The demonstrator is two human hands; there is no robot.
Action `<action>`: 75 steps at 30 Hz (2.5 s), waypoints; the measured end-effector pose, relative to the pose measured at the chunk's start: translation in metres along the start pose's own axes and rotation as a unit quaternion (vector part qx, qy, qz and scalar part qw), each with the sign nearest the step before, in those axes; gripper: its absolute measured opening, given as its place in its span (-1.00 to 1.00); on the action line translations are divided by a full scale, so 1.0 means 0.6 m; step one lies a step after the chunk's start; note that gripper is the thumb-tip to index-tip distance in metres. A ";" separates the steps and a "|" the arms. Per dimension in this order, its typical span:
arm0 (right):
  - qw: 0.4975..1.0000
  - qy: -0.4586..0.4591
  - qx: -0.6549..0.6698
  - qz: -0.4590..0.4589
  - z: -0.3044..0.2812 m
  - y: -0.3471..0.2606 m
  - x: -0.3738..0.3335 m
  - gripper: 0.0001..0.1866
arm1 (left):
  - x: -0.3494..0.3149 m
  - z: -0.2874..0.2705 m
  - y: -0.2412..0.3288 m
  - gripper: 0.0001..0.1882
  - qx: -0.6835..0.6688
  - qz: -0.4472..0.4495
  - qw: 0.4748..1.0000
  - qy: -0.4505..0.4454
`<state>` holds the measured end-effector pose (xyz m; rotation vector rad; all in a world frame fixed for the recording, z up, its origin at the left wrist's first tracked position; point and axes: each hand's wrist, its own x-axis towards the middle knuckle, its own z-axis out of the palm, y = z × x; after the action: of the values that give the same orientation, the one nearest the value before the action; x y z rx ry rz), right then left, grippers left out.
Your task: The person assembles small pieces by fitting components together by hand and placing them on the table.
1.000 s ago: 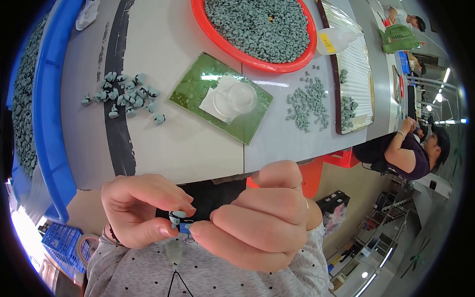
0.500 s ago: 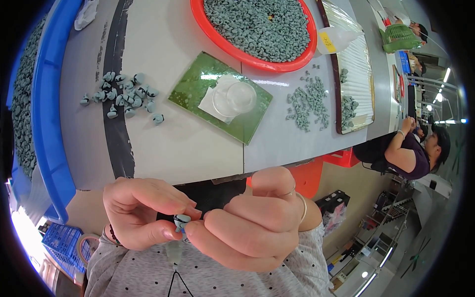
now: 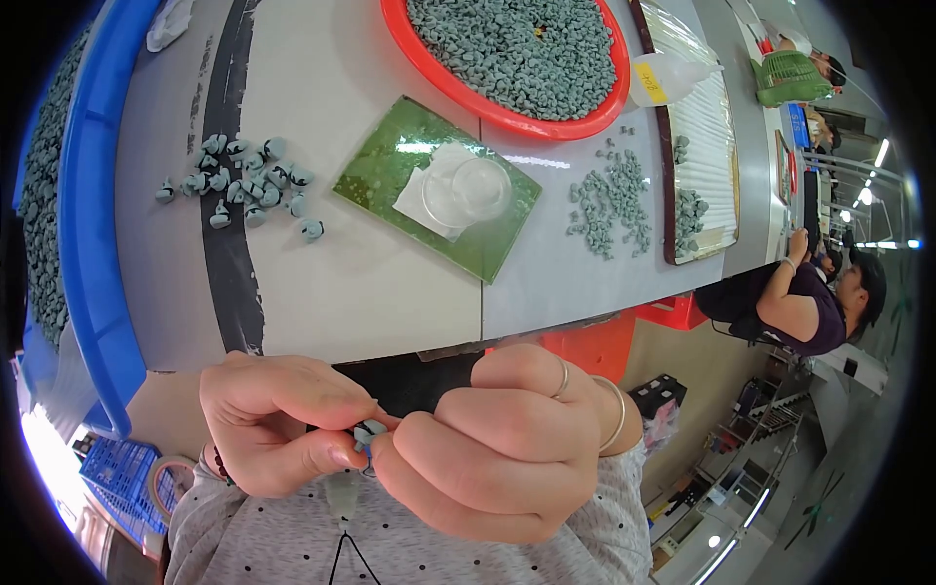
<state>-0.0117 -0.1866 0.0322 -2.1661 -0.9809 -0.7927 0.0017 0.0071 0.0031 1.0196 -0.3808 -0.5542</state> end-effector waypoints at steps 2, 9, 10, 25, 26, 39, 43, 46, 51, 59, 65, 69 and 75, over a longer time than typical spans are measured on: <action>1.000 0.000 -0.003 0.007 0.000 -0.003 0.000 -0.73 | 0.000 0.001 0.000 -0.77 0.017 0.010 1.000 -0.002; 0.992 -0.096 -0.066 0.041 -0.022 -0.022 0.015 -0.79 | -0.003 0.005 -0.006 -0.77 0.000 0.015 1.000 0.008; 0.992 -0.096 -0.067 0.041 -0.023 -0.023 0.015 -0.79 | -0.003 0.005 -0.006 -0.75 -0.009 0.013 1.000 0.006; 0.979 0.047 0.134 0.145 0.005 0.002 0.002 -0.82 | 0.014 0.016 -0.020 -0.77 -0.001 0.140 0.989 0.037; 0.978 0.061 0.134 0.148 0.009 0.000 0.002 -0.81 | 0.014 0.016 -0.019 -0.77 0.000 0.140 0.989 0.037; 0.985 0.032 0.093 0.139 0.004 -0.007 0.003 -0.85 | 0.011 0.012 -0.022 -0.77 0.043 0.173 0.984 0.026; 0.987 0.021 0.077 0.137 0.001 -0.009 0.007 -0.86 | 0.012 0.007 -0.022 -0.75 0.069 0.193 0.979 -0.004; 0.984 0.009 0.086 0.155 -0.005 -0.009 0.011 -0.87 | 0.015 0.008 -0.022 -0.74 0.081 0.210 0.974 -0.013; 0.976 0.088 0.121 0.158 0.016 -0.005 0.006 -0.83 | 0.011 0.019 -0.017 -0.71 0.072 0.197 0.977 0.039; 0.983 0.040 0.112 0.139 0.007 -0.004 0.005 -0.82 | 0.010 0.014 -0.017 -0.67 0.065 0.190 0.980 0.016; 0.979 0.044 0.123 0.156 0.013 -0.009 0.007 -0.85 | 0.013 0.019 -0.013 -0.69 0.103 0.201 0.973 0.036; 0.973 0.062 0.169 0.146 0.007 -0.007 0.002 -0.84 | 0.010 0.027 -0.013 -0.70 0.050 0.165 0.982 0.075; 0.968 0.044 0.195 0.150 0.003 -0.002 -0.004 -0.82 | 0.014 0.017 -0.011 -0.72 0.124 0.205 0.970 0.038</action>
<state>-0.0135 -0.1855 0.0296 -1.8590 -0.6751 -0.4976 0.0010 -0.0076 0.0024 1.1578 -0.5859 -0.0947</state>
